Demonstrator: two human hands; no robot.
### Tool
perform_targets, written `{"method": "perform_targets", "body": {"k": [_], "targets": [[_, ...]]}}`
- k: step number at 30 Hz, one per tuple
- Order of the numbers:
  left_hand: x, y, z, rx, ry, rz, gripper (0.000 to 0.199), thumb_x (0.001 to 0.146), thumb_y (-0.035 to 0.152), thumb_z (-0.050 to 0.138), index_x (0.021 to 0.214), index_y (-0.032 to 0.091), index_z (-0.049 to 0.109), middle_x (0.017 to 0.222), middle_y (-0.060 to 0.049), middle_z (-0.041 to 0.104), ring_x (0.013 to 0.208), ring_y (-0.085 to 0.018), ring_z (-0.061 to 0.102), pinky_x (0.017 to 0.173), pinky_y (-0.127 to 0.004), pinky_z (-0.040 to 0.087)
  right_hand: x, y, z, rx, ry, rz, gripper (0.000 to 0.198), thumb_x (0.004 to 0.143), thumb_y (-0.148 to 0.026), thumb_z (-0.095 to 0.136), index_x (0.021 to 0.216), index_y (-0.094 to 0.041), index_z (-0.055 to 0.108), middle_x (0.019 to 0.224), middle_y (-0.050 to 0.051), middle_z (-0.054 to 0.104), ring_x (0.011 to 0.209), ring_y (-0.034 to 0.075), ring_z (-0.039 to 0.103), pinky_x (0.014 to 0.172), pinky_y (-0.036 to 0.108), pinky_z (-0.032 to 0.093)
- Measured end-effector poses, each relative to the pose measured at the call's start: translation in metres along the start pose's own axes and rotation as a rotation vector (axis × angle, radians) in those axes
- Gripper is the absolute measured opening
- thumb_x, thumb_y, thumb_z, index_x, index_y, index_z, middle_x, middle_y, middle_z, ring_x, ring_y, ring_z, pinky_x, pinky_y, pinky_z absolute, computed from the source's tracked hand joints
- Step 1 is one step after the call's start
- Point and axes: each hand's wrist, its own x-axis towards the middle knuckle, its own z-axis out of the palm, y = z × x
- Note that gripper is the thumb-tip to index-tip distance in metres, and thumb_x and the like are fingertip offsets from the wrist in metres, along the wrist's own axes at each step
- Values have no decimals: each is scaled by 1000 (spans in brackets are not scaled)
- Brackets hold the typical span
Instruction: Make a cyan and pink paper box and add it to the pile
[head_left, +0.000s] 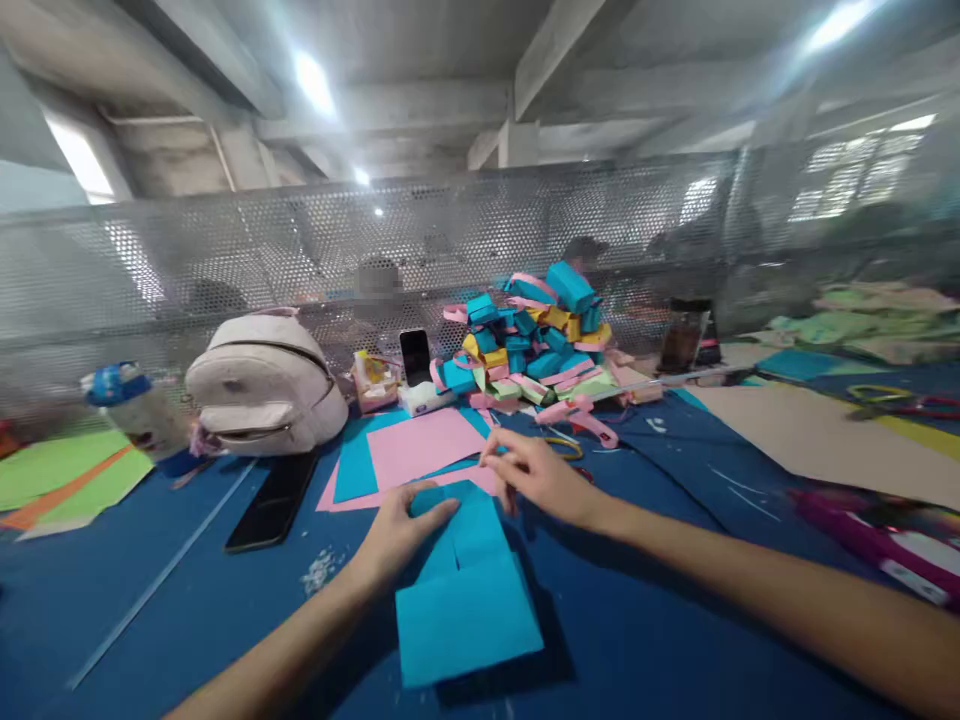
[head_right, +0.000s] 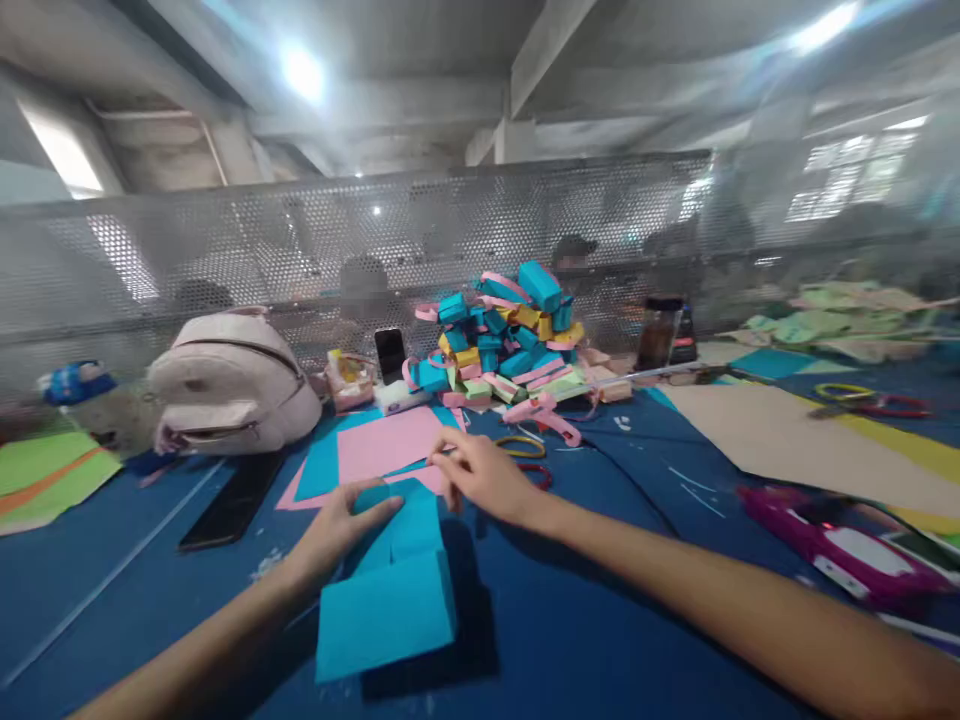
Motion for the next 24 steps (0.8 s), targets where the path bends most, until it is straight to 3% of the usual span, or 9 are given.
{"method": "perform_targets", "body": {"k": [4, 6, 8, 11, 13, 16, 18, 24], "targets": [[1, -10, 0, -12, -20, 40, 27, 80, 42, 63, 87, 16, 68, 83, -4, 69, 76, -20, 64, 65, -25, 49, -19, 29, -37, -82, 80, 58, 22, 92, -41, 45, 87, -21, 49, 57, -2, 61, 50, 14, 57, 51, 25, 43], [4, -17, -1, -3, -34, 88, 17, 75, 31, 68, 87, 19, 69, 91, -3, 70, 88, -22, 64, 78, -27, 48, -31, 46, -57, -97, 251, 118, 28, 88, -48, 49, 81, -21, 48, 53, -5, 52, 45, 13, 49, 47, 25, 40], [8, -23, -3, 11, -42, 131, 16, 71, 23, 69, 87, 21, 69, 95, -3, 71, 95, -22, 63, 85, -29, 46, -43, 63, -77, -111, 497, 227, 33, 82, -54, 53, 84, -21, 52, 58, -3, 51, 50, 14, 50, 49, 26, 42], [13, -31, -5, 33, -35, 177, 19, 71, 19, 68, 90, 21, 68, 95, -4, 70, 93, -22, 63, 85, -30, 46, -56, 87, -103, -142, 665, 290, 39, 77, -57, 58, 91, -21, 51, 80, 6, 61, 76, 22, 61, 61, 31, 49], [15, -34, -5, 46, -21, 197, 22, 71, 18, 68, 93, 21, 67, 96, -5, 70, 92, -22, 63, 84, -31, 46, -58, 100, -116, -164, 745, 314, 50, 70, -58, 63, 98, -20, 48, 96, 11, 62, 93, 28, 61, 70, 36, 51], [17, -37, -3, 61, -9, 221, 18, 71, 20, 69, 89, 20, 68, 94, -5, 71, 92, -23, 63, 84, -32, 46, -51, 114, -127, -186, 760, 328, 57, 66, -55, 67, 105, -19, 48, 111, 16, 61, 105, 31, 59, 79, 38, 53], [19, -40, -2, 66, -8, 235, 12, 71, 22, 70, 82, 20, 68, 88, -5, 71, 89, -23, 64, 83, -32, 47, -42, 122, -129, -191, 707, 328, 53, 68, -52, 68, 106, -18, 52, 112, 17, 62, 105, 31, 60, 75, 36, 54], [20, -47, -2, 71, 35, 227, 18, 71, 26, 73, 86, 19, 66, 88, -4, 70, 88, -22, 64, 81, -32, 48, -17, 132, -128, -249, 583, 306, 37, 63, -46, 73, 82, -14, 67, 87, 12, 71, 88, 32, 64, 67, 35, 51]]}}
